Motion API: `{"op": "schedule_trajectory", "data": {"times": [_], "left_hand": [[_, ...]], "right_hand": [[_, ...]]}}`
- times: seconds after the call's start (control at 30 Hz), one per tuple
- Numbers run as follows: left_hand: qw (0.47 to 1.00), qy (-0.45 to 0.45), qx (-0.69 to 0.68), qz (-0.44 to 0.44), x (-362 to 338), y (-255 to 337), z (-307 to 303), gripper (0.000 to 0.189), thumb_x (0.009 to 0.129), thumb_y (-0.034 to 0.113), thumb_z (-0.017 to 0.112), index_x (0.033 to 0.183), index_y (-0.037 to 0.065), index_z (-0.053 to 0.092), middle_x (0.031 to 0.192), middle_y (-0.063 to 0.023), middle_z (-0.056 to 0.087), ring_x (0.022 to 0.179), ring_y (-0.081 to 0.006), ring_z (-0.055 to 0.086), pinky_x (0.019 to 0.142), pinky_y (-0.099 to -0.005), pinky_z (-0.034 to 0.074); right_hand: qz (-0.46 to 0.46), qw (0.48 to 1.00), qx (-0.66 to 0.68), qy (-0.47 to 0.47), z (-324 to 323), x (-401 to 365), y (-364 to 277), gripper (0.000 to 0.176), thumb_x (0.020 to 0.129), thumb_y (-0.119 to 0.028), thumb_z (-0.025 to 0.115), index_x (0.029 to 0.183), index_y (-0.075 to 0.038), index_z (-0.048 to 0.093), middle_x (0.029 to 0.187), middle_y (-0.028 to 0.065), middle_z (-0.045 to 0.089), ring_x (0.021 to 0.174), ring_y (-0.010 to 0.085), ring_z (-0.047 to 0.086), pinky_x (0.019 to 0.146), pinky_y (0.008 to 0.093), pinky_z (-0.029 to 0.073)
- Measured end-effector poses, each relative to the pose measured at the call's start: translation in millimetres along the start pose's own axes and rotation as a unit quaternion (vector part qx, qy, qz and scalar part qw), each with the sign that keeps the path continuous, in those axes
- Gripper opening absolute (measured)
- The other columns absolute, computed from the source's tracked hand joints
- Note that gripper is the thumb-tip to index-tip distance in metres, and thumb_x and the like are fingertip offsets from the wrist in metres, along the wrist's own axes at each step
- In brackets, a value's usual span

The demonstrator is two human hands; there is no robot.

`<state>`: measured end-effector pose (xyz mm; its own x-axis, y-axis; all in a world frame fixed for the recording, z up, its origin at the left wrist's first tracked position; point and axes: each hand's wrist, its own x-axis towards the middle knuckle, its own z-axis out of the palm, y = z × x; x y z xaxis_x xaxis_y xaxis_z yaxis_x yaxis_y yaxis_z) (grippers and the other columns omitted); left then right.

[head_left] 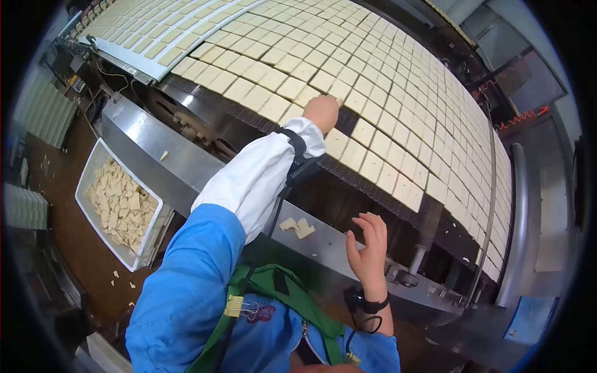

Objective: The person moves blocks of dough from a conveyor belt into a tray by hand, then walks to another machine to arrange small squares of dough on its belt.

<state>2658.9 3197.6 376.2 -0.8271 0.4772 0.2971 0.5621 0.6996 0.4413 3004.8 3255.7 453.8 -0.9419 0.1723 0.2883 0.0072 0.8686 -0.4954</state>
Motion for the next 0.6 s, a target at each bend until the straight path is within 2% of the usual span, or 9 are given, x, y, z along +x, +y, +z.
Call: {"op": "schedule_trajectory", "data": {"times": [0.17,0.27,0.3,0.33,0.37,0.43,0.47,0.5,0.6], "left_hand": [[0.933,0.06,-0.315,-0.161,-11.9,-51.0,-50.0,0.027,0.092,0.01,0.054,0.108,-0.003,0.071,0.102,-0.0268,0.073,0.098,-0.0427,0.07,0.086,-0.0478,0.055],[0.748,0.078,-0.627,-0.203,-68.1,-103.9,-141.0,0.029,0.096,0.011,0.056,0.119,-0.005,0.066,0.102,-0.0119,0.07,0.09,-0.0182,0.065,0.079,-0.0317,0.053],[0.754,0.141,-0.603,-0.221,-96.1,-130.2,-166.9,0.026,0.1,0.012,0.054,0.118,-0.003,0.066,0.096,-0.0065,0.068,0.081,-0.0137,0.063,0.071,-0.0272,0.05],[0.796,0.176,-0.529,-0.235,-133.5,-152.4,-210.6,0.024,0.1,0.012,0.054,0.116,-0.001,0.067,0.099,-0.0063,0.069,0.084,-0.014,0.065,0.074,-0.0265,0.052],[0.781,0.256,-0.515,-0.244,-173.1,-203.1,-227.0,0.023,0.101,0.012,0.054,0.116,0.0,0.067,0.102,-0.0059,0.07,0.085,-0.0139,0.066,0.076,-0.0266,0.053],[0.826,0.389,-0.288,-0.29,-256.2,-273.5,-284.0,0.036,0.103,0.016,0.057,0.134,-0.002,0.06,0.119,-0.0122,0.068,0.103,-0.018,0.066,0.089,-0.0315,0.053],[0.793,0.454,-0.292,-0.283,-287.5,-294.7,-310.3,0.043,0.104,0.018,0.058,0.14,-0.004,0.055,0.131,-0.0152,0.064,0.114,-0.0217,0.064,0.096,-0.0354,0.051],[0.827,0.436,-0.134,-0.328,-340.2,-348.1,-327.6,0.044,0.103,0.019,0.06,0.141,-0.003,0.055,0.136,-0.0184,0.06,0.12,-0.0259,0.06,0.101,-0.0385,0.048],[0.816,0.43,0.111,-0.369,-407.0,-358.3,-347.7,0.05,0.098,0.023,0.069,0.14,-0.002,0.055,0.13,-0.0209,0.06,0.121,-0.0298,0.057,0.105,-0.0393,0.044]], "right_hand": [[-0.063,0.995,0.069,0.043,67.0,102.6,-24.1,0.021,0.085,-0.001,0.068,0.106,-0.002,0.065,0.112,0.0181,0.067,0.106,0.0386,0.063,0.096,0.0446,0.05],[-0.147,0.985,0.03,0.081,115.7,194.6,-14.5,0.023,0.086,0.001,0.058,0.108,0.0,0.064,0.109,0.0186,0.067,0.11,0.038,0.061,0.096,0.0466,0.049],[-0.156,0.986,0.019,0.061,133.4,224.2,-7.8,0.025,0.085,0.003,0.056,0.108,0.001,0.065,0.109,0.0192,0.067,0.111,0.0378,0.06,0.098,0.0489,0.048],[-0.17,0.984,-0.002,0.047,152.1,249.4,2.5,0.027,0.085,0.002,0.055,0.109,-0.001,0.066,0.109,0.0187,0.068,0.112,0.0369,0.061,0.1,0.0483,0.048],[-0.175,0.984,-0.036,0.028,162.0,268.4,8.9,0.026,0.085,0.002,0.055,0.108,-0.002,0.067,0.108,0.0178,0.068,0.111,0.0362,0.061,0.099,0.0475,0.048],[-0.184,0.978,-0.101,-0.011,173.1,293.3,17.4,0.024,0.084,0.0,0.056,0.105,-0.004,0.068,0.107,0.016,0.069,0.11,0.0349,0.062,0.099,0.046,0.047],[-0.168,0.975,-0.142,-0.035,172.2,296.3,19.0,0.023,0.084,0.0,0.056,0.103,-0.004,0.069,0.106,0.015,0.069,0.109,0.0342,0.062,0.099,0.0454,0.047],[-0.151,0.97,-0.182,-0.062,169.2,296.5,21.9,0.022,0.084,-0.001,0.056,0.101,-0.005,0.069,0.105,0.0139,0.07,0.109,0.0335,0.062,0.098,0.0448,0.047],[-0.086,0.957,-0.253,-0.11,159.3,290.5,27.6,0.017,0.083,-0.001,0.057,0.095,-0.006,0.068,0.103,0.0117,0.071,0.108,0.0321,0.063,0.098,0.0447,0.046]]}}
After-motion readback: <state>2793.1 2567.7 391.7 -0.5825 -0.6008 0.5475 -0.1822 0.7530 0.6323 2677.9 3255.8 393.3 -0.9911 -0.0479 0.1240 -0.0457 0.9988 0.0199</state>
